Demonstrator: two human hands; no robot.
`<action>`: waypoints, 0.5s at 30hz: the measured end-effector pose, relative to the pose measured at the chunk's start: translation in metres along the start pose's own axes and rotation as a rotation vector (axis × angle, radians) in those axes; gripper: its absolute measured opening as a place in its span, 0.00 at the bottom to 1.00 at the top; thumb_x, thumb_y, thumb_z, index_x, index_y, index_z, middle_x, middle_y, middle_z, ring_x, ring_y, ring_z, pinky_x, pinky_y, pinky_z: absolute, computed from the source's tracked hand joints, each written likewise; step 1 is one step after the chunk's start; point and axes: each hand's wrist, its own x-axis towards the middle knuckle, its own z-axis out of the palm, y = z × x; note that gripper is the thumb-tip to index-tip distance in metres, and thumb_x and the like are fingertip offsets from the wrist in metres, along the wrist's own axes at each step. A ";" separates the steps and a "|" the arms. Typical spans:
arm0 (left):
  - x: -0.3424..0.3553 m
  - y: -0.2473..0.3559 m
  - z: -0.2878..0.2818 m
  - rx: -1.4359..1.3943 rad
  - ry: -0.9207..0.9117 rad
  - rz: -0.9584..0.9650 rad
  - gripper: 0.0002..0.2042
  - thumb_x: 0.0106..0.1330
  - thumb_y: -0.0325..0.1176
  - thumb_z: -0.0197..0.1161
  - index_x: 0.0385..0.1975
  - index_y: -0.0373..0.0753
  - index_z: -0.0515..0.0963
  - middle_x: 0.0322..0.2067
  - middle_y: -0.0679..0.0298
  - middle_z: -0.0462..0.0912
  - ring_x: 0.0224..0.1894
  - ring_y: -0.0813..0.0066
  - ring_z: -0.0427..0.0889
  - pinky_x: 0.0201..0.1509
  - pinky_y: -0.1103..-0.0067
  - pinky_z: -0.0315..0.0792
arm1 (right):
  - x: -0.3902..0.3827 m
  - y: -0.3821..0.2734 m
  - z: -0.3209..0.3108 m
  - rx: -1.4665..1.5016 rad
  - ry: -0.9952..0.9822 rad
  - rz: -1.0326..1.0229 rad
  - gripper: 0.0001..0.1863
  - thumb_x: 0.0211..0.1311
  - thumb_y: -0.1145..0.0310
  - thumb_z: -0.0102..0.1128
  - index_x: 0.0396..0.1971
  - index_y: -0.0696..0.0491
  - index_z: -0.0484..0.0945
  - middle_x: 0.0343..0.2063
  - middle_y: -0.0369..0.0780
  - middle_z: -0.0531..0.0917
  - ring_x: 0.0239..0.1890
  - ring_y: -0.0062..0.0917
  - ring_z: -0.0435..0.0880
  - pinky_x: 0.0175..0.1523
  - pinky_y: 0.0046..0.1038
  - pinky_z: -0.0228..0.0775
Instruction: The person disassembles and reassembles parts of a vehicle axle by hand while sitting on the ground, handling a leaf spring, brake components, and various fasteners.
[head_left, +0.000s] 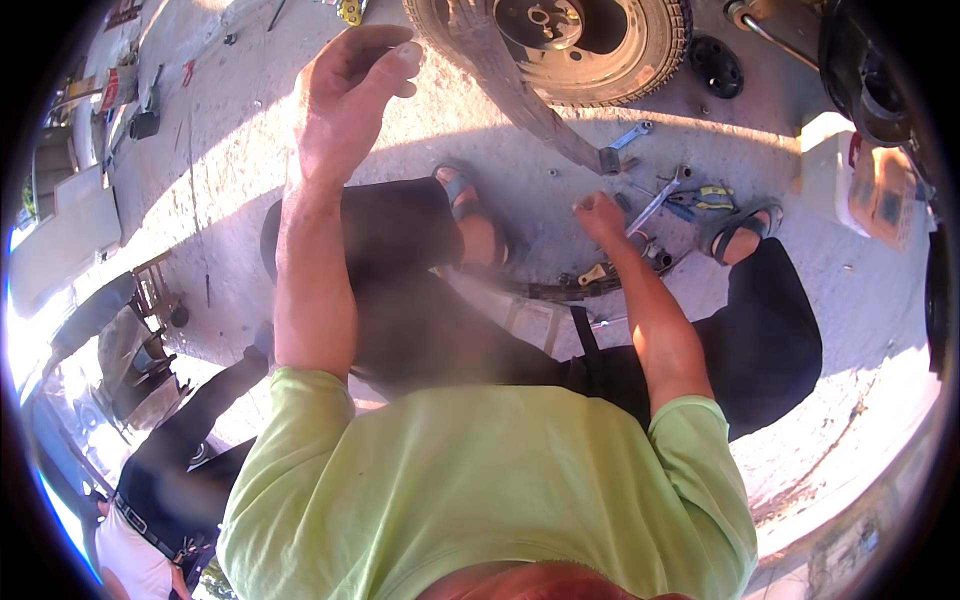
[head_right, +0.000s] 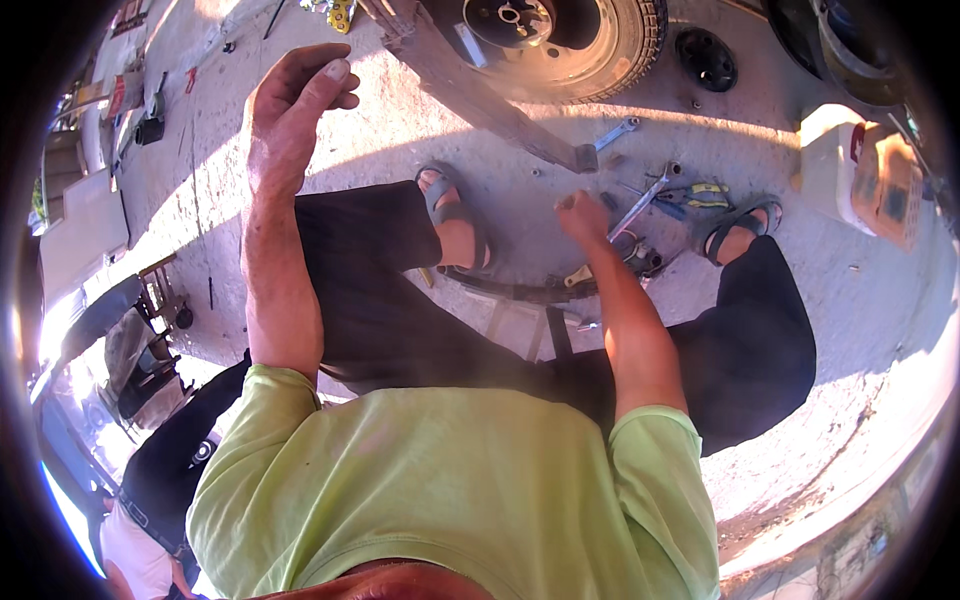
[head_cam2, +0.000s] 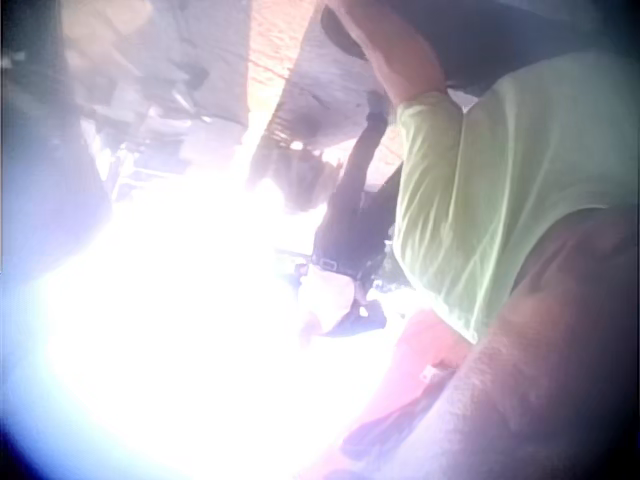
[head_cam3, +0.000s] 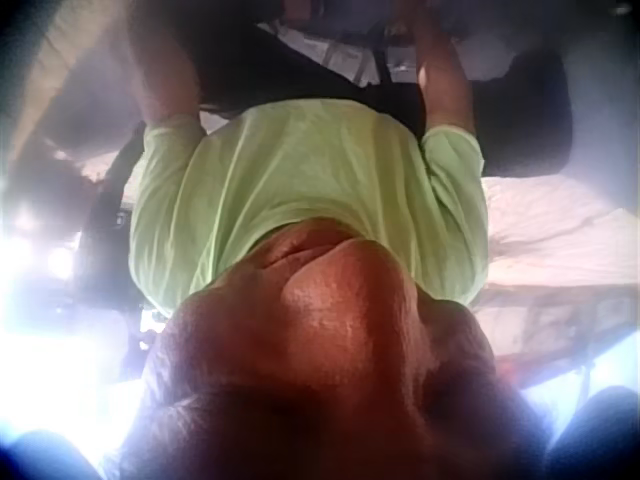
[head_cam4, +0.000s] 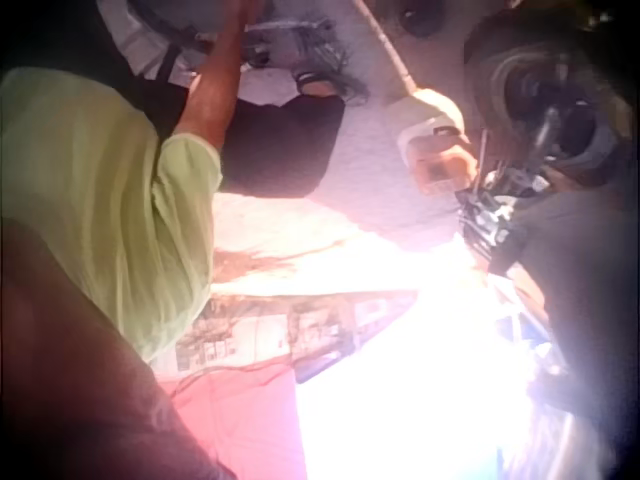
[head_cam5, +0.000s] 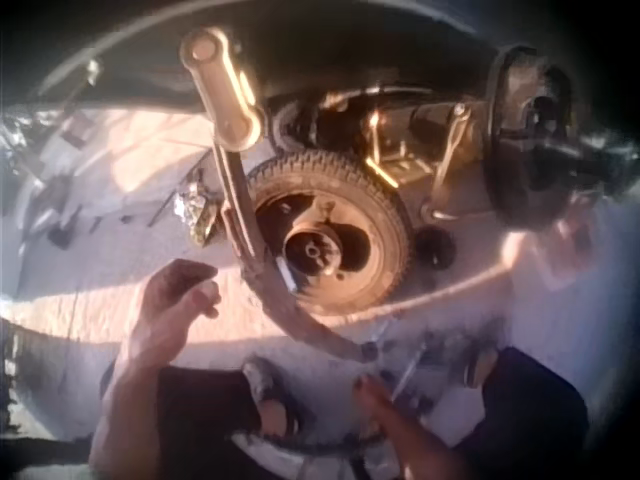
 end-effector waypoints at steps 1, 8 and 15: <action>-0.001 0.001 -0.003 0.011 -0.002 0.006 0.15 0.69 0.34 0.64 0.50 0.33 0.81 0.37 0.60 0.85 0.38 0.75 0.84 0.48 0.78 0.77 | 0.004 0.004 0.001 0.058 -0.075 0.013 0.16 0.59 0.57 0.66 0.39 0.55 0.81 0.37 0.46 0.87 0.45 0.39 0.86 0.51 0.39 0.76; -0.014 0.000 -0.021 0.151 -0.112 0.052 0.19 0.63 0.43 0.65 0.49 0.38 0.82 0.38 0.57 0.87 0.41 0.69 0.85 0.49 0.74 0.76 | -0.052 -0.075 -0.058 0.476 -0.482 0.016 0.15 0.67 0.59 0.62 0.41 0.57 0.82 0.33 0.40 0.87 0.33 0.23 0.85 0.40 0.26 0.75; -0.038 0.007 -0.014 0.126 -0.426 0.246 0.20 0.59 0.44 0.67 0.47 0.38 0.82 0.38 0.56 0.86 0.43 0.62 0.85 0.50 0.70 0.77 | -0.127 -0.206 -0.155 1.198 -0.435 -0.196 0.18 0.67 0.57 0.65 0.48 0.54 0.78 0.38 0.35 0.83 0.35 0.22 0.83 0.38 0.24 0.74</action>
